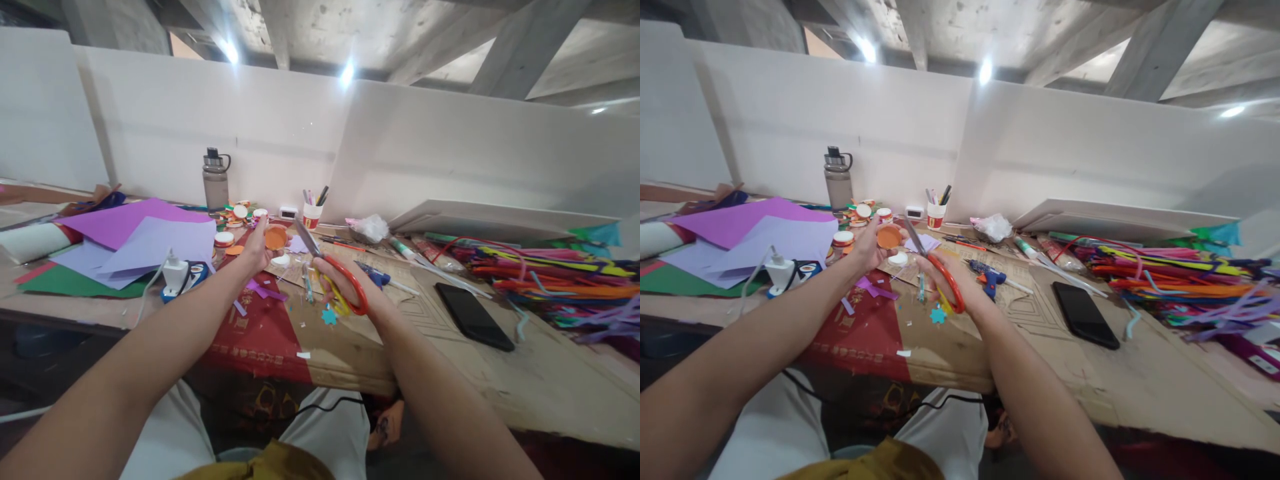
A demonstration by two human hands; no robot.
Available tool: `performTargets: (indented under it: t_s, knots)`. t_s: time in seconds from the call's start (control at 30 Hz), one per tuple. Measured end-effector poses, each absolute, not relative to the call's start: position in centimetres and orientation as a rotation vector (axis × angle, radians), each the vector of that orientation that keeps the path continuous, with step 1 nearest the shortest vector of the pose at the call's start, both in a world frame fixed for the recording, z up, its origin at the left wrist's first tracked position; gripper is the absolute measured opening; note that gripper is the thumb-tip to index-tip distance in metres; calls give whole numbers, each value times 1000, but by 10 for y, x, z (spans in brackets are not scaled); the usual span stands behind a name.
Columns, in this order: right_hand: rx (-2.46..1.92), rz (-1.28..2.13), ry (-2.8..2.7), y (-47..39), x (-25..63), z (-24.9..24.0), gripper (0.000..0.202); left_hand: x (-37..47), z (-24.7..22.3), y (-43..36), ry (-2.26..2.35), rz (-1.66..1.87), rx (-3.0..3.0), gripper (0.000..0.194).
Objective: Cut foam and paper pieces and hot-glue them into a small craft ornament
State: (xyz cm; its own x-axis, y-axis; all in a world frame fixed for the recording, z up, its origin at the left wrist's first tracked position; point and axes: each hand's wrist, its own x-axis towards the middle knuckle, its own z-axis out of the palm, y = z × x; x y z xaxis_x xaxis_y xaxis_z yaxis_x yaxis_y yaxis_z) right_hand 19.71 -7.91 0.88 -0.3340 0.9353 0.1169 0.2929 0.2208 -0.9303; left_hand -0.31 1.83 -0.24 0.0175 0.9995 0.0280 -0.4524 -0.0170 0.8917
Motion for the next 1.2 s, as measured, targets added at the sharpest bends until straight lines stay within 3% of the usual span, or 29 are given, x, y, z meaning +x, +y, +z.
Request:
performTargets:
  t_s: [0.17,0.33,1.2]
  knots:
    - [-1308,217,-2065,-57,216,5,24,-8,7,16,765,1276,836,32]
    - [-1505,-91,-2179,-50,221,-1,36,-8,10,13,712,1226,915,32]
    - [-1681,-208,-2269,-61,208,6,42,-4,2,14,828,1367,1050,43]
